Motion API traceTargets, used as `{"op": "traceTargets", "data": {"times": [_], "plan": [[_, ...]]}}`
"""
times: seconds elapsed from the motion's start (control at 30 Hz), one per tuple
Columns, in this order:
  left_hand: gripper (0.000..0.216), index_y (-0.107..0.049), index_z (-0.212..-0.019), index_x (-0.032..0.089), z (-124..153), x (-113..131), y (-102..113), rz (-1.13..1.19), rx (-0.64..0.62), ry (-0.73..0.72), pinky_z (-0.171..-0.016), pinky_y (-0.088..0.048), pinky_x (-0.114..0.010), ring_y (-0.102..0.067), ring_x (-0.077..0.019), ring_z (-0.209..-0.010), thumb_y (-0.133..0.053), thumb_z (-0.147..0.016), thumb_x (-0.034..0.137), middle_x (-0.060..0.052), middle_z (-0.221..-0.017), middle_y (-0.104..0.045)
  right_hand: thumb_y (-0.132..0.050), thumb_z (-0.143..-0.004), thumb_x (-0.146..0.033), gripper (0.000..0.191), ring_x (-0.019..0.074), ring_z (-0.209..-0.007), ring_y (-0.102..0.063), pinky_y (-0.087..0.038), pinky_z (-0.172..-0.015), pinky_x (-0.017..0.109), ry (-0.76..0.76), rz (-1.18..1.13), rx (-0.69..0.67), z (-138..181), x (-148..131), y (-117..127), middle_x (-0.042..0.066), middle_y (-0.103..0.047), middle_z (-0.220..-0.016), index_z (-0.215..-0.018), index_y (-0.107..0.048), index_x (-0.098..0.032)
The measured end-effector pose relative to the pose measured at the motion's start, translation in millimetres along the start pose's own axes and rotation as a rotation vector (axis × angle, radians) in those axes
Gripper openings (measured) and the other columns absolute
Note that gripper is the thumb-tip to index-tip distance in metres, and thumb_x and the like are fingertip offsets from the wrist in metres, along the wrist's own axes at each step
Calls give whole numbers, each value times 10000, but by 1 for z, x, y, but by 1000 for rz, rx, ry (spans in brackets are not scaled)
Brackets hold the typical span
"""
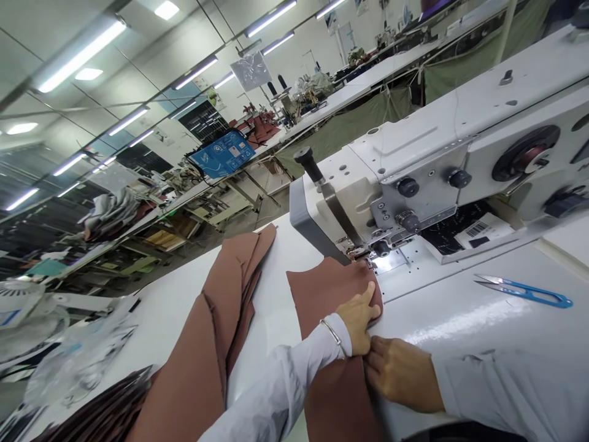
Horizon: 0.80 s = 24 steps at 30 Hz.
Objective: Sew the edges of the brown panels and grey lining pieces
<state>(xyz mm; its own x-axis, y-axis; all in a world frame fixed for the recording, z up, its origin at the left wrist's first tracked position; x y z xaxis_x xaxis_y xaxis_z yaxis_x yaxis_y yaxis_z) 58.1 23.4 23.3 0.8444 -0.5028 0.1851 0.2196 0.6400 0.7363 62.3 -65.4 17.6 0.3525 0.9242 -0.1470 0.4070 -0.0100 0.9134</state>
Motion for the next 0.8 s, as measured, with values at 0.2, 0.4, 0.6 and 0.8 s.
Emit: {"op": "traceTargets", "data": {"times": [0.2,0.4,0.6,0.8], "plan": [[571,-514,-1150,184,0,-3,4,61,62,-45,-949,-390,-385,-352,-302,-1238,-547,-592,69,-91,-1474,-57,-478,-784,-73,122,217,-733,-540,-433,-623,344,4,-18,41,3,1,4,106,-598,-775,-764,-596,-92],[590,-515,-1139,193,-10,-5,8,35,30,-17,-893,-432,-416,-395,-337,-1191,-583,-565,75,-114,-1470,-56,-481,-761,-39,130,197,-657,-529,-405,-550,319,17,2,21,-3,8,1,84,-583,-696,-715,-577,-114],[555,-503,-1148,135,-19,-6,16,70,110,-2,-956,-388,-365,-314,-313,-1239,-600,-603,98,-144,-1451,-86,-470,-710,-12,144,199,-627,-526,-392,-529,315,35,7,24,-3,24,5,74,-567,-662,-675,-557,-121],[659,-406,-1237,137,-29,-15,14,24,54,78,-863,-446,-331,-497,-268,-1038,-591,-604,124,-146,-1159,-459,-464,-694,-4,149,191,-636,-525,-390,-542,304,58,11,2,-5,37,1,70,-568,-668,-672,-557,-118]]}}
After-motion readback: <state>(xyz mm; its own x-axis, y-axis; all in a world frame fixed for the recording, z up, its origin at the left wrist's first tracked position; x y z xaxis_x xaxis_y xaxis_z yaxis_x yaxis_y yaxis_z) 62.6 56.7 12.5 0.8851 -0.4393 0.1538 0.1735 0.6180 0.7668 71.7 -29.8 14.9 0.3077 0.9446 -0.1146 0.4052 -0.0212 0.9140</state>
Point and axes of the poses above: each hand's wrist, its own z-axis away from the middle knuckle, its own y-axis out of the back of the hand, x = y × z, the point moved 8 cm from there along -z, towards the middle knuckle
